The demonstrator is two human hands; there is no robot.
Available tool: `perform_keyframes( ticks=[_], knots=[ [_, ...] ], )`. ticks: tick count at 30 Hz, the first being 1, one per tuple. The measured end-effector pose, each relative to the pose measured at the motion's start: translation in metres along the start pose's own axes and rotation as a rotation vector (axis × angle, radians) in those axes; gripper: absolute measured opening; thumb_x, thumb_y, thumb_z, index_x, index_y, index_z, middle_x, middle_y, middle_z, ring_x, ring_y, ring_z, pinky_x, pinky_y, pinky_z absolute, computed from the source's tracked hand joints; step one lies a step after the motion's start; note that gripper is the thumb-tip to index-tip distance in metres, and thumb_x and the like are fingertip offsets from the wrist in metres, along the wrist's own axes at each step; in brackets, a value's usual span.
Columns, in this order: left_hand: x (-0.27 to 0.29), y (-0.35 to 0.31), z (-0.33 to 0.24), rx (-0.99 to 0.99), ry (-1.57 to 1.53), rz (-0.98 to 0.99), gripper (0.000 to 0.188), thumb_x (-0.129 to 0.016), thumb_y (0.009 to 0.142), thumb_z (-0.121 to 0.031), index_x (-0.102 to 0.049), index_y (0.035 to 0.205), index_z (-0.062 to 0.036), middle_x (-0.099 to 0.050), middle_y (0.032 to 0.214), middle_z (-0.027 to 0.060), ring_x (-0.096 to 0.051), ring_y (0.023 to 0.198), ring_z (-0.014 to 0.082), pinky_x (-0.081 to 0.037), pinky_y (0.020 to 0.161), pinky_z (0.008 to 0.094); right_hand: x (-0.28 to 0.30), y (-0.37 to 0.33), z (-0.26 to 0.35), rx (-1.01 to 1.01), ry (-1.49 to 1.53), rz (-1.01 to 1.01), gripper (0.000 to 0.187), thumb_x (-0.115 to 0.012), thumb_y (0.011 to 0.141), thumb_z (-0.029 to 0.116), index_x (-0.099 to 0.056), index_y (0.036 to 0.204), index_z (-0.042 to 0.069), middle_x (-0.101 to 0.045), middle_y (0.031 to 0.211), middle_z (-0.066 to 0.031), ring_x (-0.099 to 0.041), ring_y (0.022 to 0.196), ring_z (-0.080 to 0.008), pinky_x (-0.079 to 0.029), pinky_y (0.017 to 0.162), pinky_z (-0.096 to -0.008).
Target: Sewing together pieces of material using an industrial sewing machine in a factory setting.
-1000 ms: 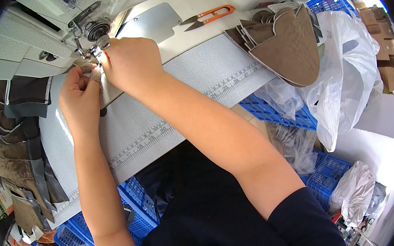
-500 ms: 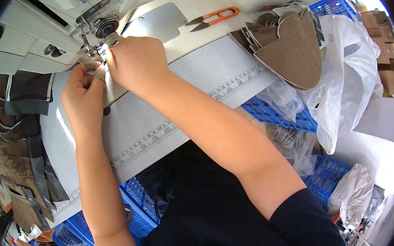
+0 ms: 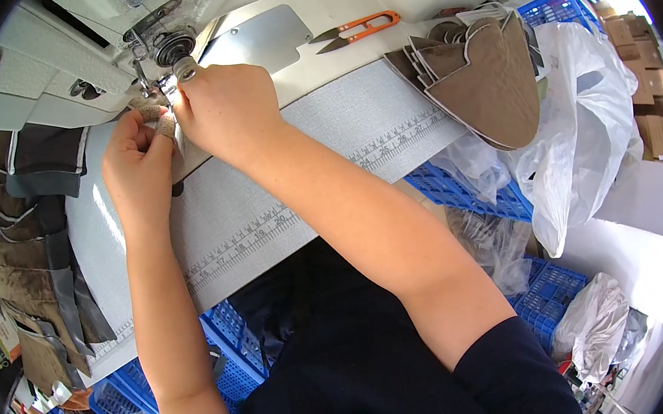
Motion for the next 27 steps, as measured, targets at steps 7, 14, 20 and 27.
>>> perform_keyframes(
  ticks=[7, 14, 20, 27],
  knots=[
    [0.0003, -0.0001, -0.0002, 0.003, -0.006, -0.005, 0.018, -0.059, 0.072, -0.002, -0.064, 0.089, 0.0006, -0.054, 0.056, 0.0053, -0.046, 0.048, 0.0105, -0.037, 0.048, 0.0282, 0.0022, 0.0005, 0.0017, 0.026, -0.012, -0.045, 0.02, -0.066, 0.08, 0.022, -0.061, 0.069, 0.005, -0.06, 0.053, -0.0108, -0.06, 0.046, -0.0284, -0.047, 0.046, -0.0382],
    [-0.0008, -0.0009, -0.0032, -0.023, 0.078, 0.035, 0.013, -0.062, 0.083, -0.007, -0.063, 0.095, -0.001, -0.056, 0.06, 0.0004, -0.047, 0.053, 0.0045, -0.035, 0.049, 0.0224, 0.0034, 0.0005, 0.0001, 0.018, 0.001, -0.057, 0.019, -0.067, 0.079, 0.023, -0.062, 0.071, 0.006, -0.058, 0.05, -0.0086, -0.059, 0.044, -0.0275, -0.047, 0.045, -0.0373],
    [0.0, -0.0006, -0.0018, -0.027, 0.07, 0.031, 0.015, -0.061, 0.082, -0.005, -0.063, 0.096, 0.0, -0.057, 0.061, 0.0009, -0.048, 0.053, 0.0049, -0.037, 0.05, 0.0223, 0.0031, 0.0007, 0.0006, 0.021, 0.003, -0.058, 0.019, -0.067, 0.079, 0.024, -0.062, 0.071, 0.007, -0.057, 0.049, -0.0074, -0.059, 0.044, -0.0263, -0.047, 0.044, -0.0365],
    [-0.0001, -0.0008, -0.0024, -0.022, 0.079, 0.031, 0.016, -0.061, 0.081, -0.004, -0.063, 0.096, 0.0001, -0.056, 0.061, 0.0004, -0.047, 0.053, 0.004, -0.035, 0.049, 0.0215, 0.0018, 0.0005, 0.0002, 0.024, 0.002, -0.038, 0.019, -0.067, 0.079, 0.024, -0.063, 0.072, 0.007, -0.057, 0.048, -0.0072, -0.058, 0.043, -0.0256, -0.046, 0.044, -0.0356]
  ],
)
Point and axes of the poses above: each hand's wrist, its own y-axis towards the middle knuckle, its own x-axis out of the back of the hand, z = x × y, the point moved 9 cm from there along y, towards the middle knuckle
